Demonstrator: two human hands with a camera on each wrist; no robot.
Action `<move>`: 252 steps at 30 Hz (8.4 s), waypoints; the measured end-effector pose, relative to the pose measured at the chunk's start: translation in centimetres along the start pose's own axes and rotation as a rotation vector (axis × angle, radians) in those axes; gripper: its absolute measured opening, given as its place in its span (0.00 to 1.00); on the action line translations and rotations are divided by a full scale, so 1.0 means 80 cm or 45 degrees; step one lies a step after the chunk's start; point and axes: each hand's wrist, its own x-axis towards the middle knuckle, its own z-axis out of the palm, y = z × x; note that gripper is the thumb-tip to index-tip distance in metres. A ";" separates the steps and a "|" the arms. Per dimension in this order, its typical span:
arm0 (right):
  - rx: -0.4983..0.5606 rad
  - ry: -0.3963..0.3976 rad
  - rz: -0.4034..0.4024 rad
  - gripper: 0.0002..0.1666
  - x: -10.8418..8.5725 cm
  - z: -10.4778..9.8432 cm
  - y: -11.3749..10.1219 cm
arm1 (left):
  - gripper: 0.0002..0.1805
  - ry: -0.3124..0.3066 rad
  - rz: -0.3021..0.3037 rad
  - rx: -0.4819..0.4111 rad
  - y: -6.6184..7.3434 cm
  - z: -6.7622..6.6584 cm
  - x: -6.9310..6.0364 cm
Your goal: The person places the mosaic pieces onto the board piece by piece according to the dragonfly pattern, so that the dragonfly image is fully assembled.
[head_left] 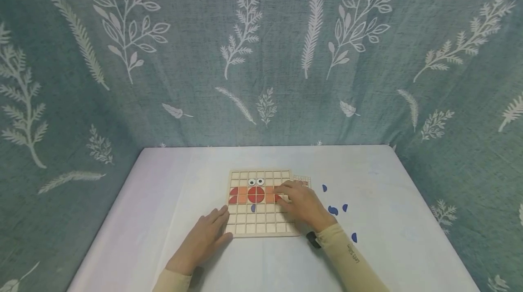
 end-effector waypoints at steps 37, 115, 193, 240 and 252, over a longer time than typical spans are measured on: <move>-0.084 -0.261 0.414 0.16 -0.050 -0.054 0.145 | 0.33 0.000 0.007 0.018 0.001 0.000 -0.001; 0.119 0.129 -0.188 0.12 0.010 -0.001 0.009 | 0.33 -0.015 -0.009 0.030 0.005 -0.003 -0.001; -0.099 -0.293 -0.203 0.07 0.033 0.039 -0.041 | 0.33 0.016 0.019 0.032 0.002 0.001 -0.001; -0.045 -0.480 0.284 0.19 -0.102 -0.083 0.114 | 0.33 -0.013 0.015 0.050 0.001 -0.003 -0.001; -0.050 -0.492 0.319 0.16 -0.098 -0.080 0.114 | 0.33 -0.005 0.022 0.048 0.001 -0.001 -0.001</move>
